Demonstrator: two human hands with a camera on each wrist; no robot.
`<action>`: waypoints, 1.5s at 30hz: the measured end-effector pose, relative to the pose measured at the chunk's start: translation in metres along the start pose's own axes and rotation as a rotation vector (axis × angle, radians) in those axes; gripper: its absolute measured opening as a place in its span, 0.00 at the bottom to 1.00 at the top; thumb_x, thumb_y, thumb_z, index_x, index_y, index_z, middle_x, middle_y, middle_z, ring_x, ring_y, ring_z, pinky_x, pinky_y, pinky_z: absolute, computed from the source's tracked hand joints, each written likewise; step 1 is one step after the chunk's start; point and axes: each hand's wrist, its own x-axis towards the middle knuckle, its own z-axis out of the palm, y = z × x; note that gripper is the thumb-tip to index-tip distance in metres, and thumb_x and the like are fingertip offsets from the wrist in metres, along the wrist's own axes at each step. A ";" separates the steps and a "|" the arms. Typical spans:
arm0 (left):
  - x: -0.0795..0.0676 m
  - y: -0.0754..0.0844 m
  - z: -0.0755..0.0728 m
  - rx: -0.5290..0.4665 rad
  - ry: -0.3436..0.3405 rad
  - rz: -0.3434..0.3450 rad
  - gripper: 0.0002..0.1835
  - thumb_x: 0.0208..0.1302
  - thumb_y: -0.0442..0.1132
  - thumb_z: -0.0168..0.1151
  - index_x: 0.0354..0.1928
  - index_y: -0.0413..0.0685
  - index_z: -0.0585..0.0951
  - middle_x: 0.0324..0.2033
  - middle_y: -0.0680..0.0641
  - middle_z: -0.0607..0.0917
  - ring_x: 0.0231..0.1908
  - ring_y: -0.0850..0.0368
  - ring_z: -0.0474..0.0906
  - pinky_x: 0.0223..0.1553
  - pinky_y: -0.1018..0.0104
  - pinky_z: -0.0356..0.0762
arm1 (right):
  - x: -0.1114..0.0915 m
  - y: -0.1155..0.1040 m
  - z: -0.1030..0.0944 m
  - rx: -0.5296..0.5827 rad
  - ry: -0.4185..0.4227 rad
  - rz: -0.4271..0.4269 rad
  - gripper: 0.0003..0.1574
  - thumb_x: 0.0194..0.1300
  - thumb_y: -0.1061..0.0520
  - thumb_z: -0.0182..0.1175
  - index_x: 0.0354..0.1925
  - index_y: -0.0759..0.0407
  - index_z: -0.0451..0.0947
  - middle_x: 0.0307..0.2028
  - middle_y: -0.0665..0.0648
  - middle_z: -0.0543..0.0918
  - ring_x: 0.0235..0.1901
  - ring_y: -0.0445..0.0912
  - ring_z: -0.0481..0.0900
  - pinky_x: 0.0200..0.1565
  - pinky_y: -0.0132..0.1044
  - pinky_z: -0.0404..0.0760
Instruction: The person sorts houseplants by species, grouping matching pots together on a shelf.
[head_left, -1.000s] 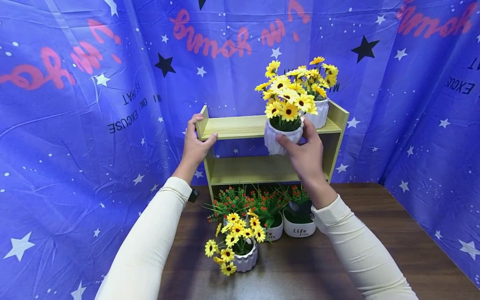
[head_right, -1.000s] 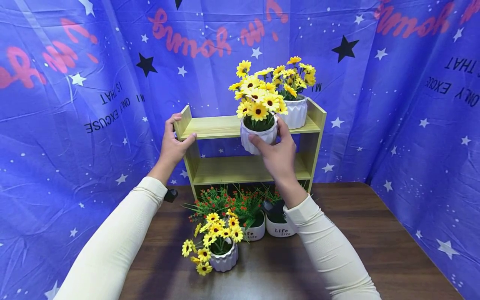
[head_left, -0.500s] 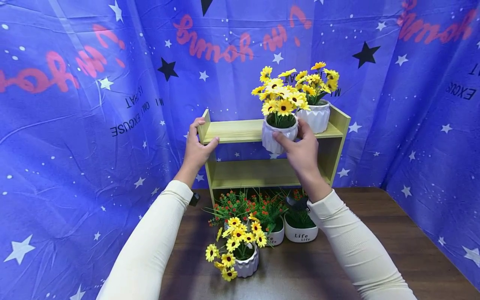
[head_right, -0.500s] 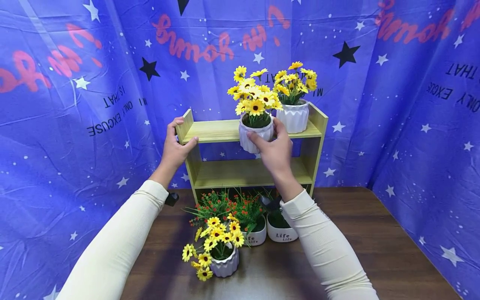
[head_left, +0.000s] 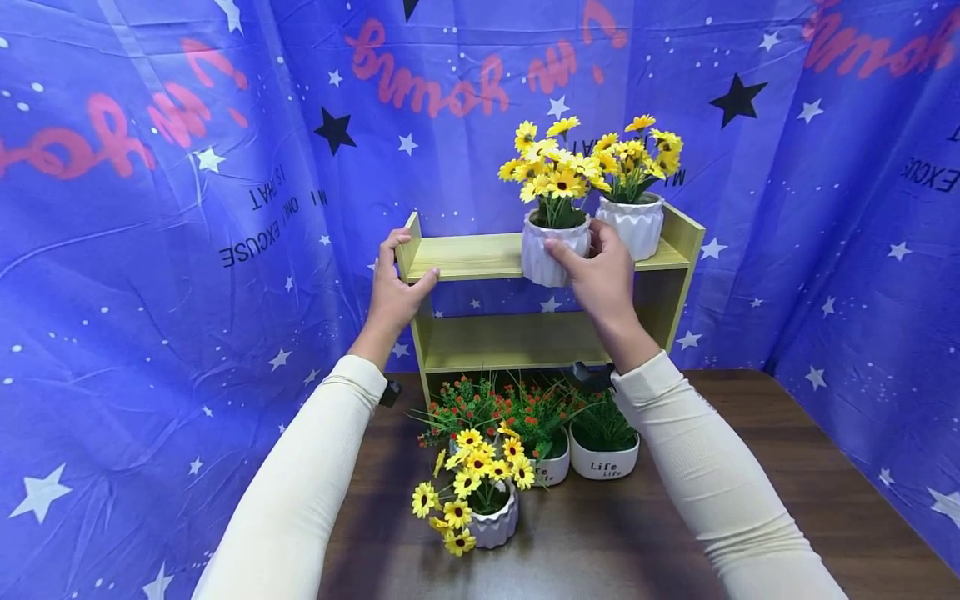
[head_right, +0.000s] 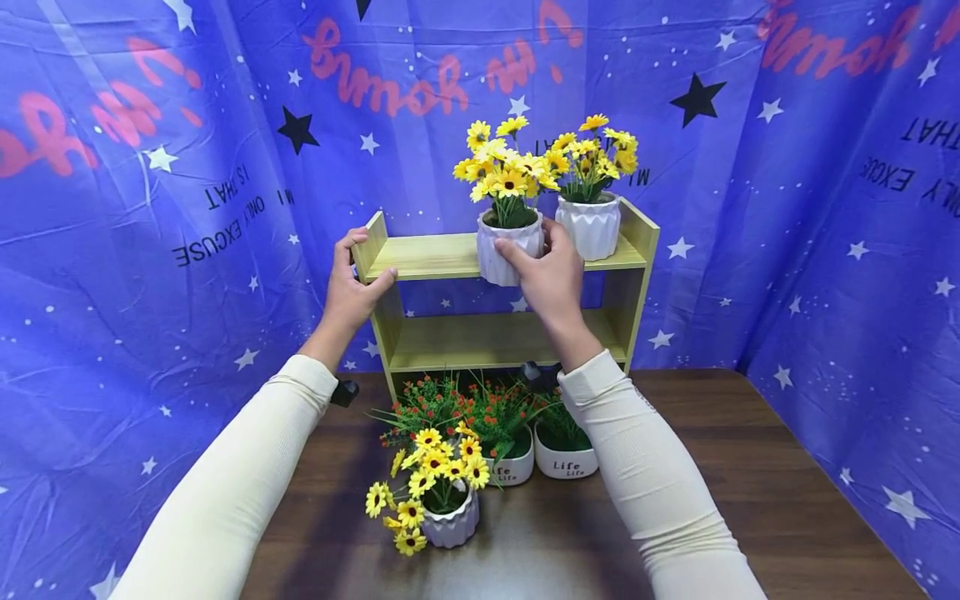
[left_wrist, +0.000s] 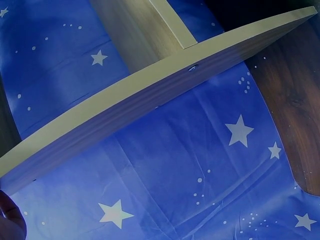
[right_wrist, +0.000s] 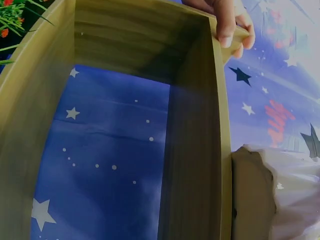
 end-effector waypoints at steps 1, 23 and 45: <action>-0.001 0.000 0.000 0.004 0.000 -0.002 0.33 0.54 0.30 0.71 0.61 0.41 0.67 0.70 0.46 0.67 0.66 0.48 0.63 0.67 0.58 0.57 | 0.001 0.000 0.000 -0.007 -0.003 0.007 0.43 0.55 0.46 0.75 0.64 0.61 0.73 0.52 0.61 0.83 0.49 0.48 0.80 0.49 0.42 0.80; -0.008 0.005 0.000 -0.014 -0.009 -0.010 0.33 0.56 0.28 0.70 0.62 0.36 0.66 0.70 0.42 0.66 0.65 0.43 0.64 0.66 0.52 0.59 | 0.024 0.005 0.011 -0.152 -0.033 0.066 0.43 0.57 0.44 0.73 0.63 0.66 0.72 0.52 0.63 0.82 0.48 0.51 0.78 0.49 0.44 0.78; -0.010 0.040 -0.003 -0.049 -0.011 0.024 0.30 0.55 0.23 0.67 0.59 0.27 0.65 0.68 0.32 0.66 0.66 0.41 0.63 0.67 0.56 0.58 | 0.021 0.009 0.003 -0.057 -0.035 0.079 0.42 0.65 0.42 0.64 0.69 0.59 0.65 0.68 0.59 0.70 0.68 0.48 0.66 0.67 0.39 0.64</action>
